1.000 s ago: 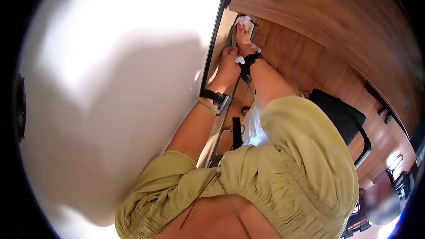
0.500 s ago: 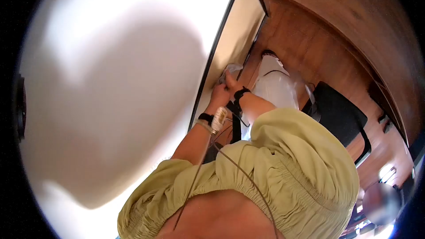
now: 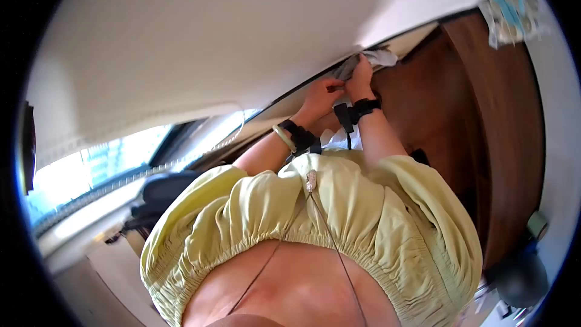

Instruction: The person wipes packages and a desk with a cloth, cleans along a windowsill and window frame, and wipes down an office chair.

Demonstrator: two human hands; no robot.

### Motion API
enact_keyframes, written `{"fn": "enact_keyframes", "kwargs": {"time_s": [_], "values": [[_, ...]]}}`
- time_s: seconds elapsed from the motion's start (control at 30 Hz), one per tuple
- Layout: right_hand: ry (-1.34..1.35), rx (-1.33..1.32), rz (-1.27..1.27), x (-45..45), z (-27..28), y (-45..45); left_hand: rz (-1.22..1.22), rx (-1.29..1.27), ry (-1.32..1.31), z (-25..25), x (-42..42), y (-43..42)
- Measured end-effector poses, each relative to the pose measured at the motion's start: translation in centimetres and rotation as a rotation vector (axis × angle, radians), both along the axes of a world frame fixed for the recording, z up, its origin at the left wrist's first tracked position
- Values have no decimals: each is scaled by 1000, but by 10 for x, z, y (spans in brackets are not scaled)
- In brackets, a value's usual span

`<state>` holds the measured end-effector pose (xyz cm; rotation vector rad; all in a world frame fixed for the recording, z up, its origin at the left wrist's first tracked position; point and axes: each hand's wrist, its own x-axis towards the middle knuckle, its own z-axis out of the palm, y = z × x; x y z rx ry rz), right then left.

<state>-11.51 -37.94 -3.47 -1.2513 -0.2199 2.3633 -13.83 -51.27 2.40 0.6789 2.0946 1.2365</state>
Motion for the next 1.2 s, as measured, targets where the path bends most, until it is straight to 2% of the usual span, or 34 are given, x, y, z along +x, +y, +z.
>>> {"fn": "enact_keyframes", "kwargs": {"time_s": [0.07, 0.13, 0.17, 0.2, 0.27, 0.37, 0.43, 0.47, 0.5, 0.53, 0.57, 0.73, 0.83, 0.87, 1.0, 1.1, 1.13, 1.17, 1.2], "values": [[-94, -26, 21, -7, -8, 6, 11, -56, 25, 3, -4, -7], [-414, 905, 730, 10, 2, -3, 0, -99, 50, -12, -8, -21], [-449, 1201, 956, 13, -8, -5, -14, -117, 60, -23, -10, -37], [-485, 1524, 1116, 16, -18, -7, -29, -145, 67, -35, -8, -47], [-313, 1800, 1194, 11, -69, -18, 22, -236, 121, -55, -8, -75], [-204, 1686, 1507, -18, -46, -88, 121, -334, 175, -43, -11, -150], [-84, 1444, 1597, -29, -46, -121, 233, -353, 83, -34, -5, -184], [29, 1104, 1550, -36, -49, -133, 293, -358, 70, -28, -3, -190], [135, 561, 1398, -44, -57, -147, 348, -361, 40, -20, 2, -202], [181, 147, 1218, -51, -63, -159, 407, -363, 24, -16, 6, -212], [187, -121, 1098, -54, -72, -168, 467, -357, 25, -14, 10, -218], [92, -109, 1222, -63, -69, -216, 737, -358, 13, -7, 31, -249], [220, -80, 1381, -65, -47, -236, 812, -395, 5, -20, 42, -267], [256, -27, 1447, -67, -67, -241, 819, -414, 3, -23, 45, -272], [-4, 98, 1475, -71, -35, -241, 519, -413, -70, -10, 37, -281], [-51, 137, 1611, -70, -68, -206, 384, -316, -158, -10, 28, -268], [-49, 224, 1623, -61, -54, -193, 322, -318, -197, -1, 25, -260], [-8, 187, 1603, -57, -72, -176, 270, -312, -188, 3, 19, -251], [-16, 190, 1569, -49, -37, -164, 218, -305, -179, 4, 14, -242]]}}
